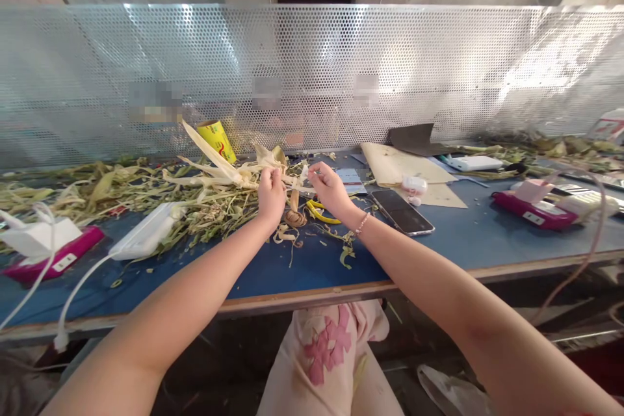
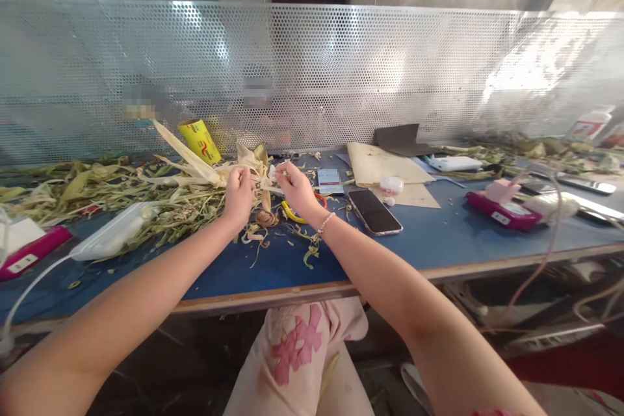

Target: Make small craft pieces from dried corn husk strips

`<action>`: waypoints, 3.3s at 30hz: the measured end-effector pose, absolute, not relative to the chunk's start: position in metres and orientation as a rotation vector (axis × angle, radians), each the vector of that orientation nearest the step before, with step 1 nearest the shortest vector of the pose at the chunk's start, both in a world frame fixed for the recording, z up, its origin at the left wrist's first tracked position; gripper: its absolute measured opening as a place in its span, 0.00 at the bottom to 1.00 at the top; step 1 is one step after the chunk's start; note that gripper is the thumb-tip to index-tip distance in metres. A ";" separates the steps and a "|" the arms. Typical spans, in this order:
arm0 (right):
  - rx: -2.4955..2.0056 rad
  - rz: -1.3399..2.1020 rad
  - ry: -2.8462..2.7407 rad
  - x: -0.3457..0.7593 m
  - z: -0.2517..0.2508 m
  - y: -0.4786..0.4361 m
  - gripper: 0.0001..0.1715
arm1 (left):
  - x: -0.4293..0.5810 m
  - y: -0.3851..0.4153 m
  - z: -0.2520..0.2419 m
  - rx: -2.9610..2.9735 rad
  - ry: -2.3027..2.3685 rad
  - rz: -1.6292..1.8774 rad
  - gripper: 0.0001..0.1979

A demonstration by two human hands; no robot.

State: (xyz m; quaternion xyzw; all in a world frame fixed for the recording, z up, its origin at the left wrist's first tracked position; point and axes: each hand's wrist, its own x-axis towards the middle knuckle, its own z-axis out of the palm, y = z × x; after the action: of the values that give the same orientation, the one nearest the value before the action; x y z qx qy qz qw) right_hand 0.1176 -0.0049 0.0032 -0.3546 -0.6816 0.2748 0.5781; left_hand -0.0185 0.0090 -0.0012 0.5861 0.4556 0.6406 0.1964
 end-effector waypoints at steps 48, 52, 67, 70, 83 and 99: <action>-0.659 1.114 -1.162 0.117 0.011 0.001 0.16 | -0.028 0.021 0.009 1.189 1.033 1.771 0.10; -0.694 1.050 -1.192 0.120 0.008 0.004 0.14 | -0.030 0.023 0.008 1.288 1.027 1.755 0.10; -1.064 0.807 -1.627 0.129 -0.004 0.013 0.21 | -0.030 0.004 0.011 1.800 1.190 1.760 0.14; -1.070 1.065 -1.635 0.126 -0.002 0.011 0.27 | -0.029 0.002 0.012 1.832 1.185 1.770 0.13; -1.105 0.425 -1.710 0.123 -0.001 0.004 0.17 | -0.012 -0.006 0.013 1.171 0.989 1.562 0.10; -1.039 0.225 -1.753 0.117 0.001 -0.008 0.17 | -0.011 -0.013 0.009 1.976 1.281 1.438 0.12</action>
State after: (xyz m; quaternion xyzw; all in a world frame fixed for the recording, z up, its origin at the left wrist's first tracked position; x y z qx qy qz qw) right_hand 0.1167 -0.0083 0.0009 -0.4330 -0.7310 0.0938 0.5190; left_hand -0.0114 -0.0126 0.0092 0.7029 0.4560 0.5118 0.1899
